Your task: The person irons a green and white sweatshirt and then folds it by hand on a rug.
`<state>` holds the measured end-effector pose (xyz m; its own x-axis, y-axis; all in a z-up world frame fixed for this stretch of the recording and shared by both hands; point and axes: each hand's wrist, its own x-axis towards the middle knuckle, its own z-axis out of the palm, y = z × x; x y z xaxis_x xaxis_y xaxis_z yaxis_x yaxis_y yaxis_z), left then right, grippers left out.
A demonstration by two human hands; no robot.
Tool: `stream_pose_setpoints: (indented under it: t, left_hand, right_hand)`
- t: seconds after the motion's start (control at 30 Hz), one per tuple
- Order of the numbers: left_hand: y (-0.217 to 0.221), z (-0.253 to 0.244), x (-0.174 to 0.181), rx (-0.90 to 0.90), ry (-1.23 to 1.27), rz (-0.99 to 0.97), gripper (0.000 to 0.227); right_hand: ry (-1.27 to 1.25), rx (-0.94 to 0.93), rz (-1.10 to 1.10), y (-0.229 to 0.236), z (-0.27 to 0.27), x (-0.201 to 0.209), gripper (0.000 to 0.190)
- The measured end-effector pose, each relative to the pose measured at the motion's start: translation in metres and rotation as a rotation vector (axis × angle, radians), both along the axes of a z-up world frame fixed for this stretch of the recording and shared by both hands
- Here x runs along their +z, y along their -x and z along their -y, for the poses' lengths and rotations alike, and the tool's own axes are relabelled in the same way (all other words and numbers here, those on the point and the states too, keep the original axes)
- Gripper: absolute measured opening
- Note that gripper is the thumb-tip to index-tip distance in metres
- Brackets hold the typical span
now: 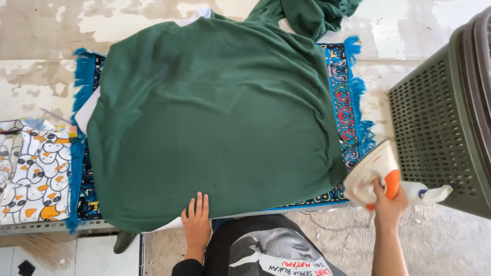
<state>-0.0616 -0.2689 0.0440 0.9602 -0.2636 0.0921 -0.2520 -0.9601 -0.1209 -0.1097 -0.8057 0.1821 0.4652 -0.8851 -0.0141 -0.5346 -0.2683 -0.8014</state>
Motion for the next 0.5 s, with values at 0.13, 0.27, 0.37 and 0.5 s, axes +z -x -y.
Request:
stream_pose_setpoints:
  t: [0.13, 0.27, 0.37, 0.5]
  left_hand:
    - [-0.003, 0.005, -0.004, 0.026, -0.017, -0.003, 0.081]
    - [0.005, 0.004, -0.006, 0.09, 0.059, 0.018, 0.083]
    - [0.021, 0.007, -0.01, 0.289, 0.182, -0.04, 0.089]
    - [0.044, 0.005, -0.014, 0.693, 0.56, -0.117, 0.106]
  right_hand:
    - [-0.188, -0.152, 0.223, -0.062, 0.045, -0.014, 0.026]
    - [-0.129, -0.397, 0.405, -0.096, 0.074, -0.058, 0.017]
    - [-0.098, -0.497, 0.551, -0.097, 0.084, -0.084, 0.033]
    - [0.019, -0.439, 0.763, -0.072, 0.09, -0.132, 0.043]
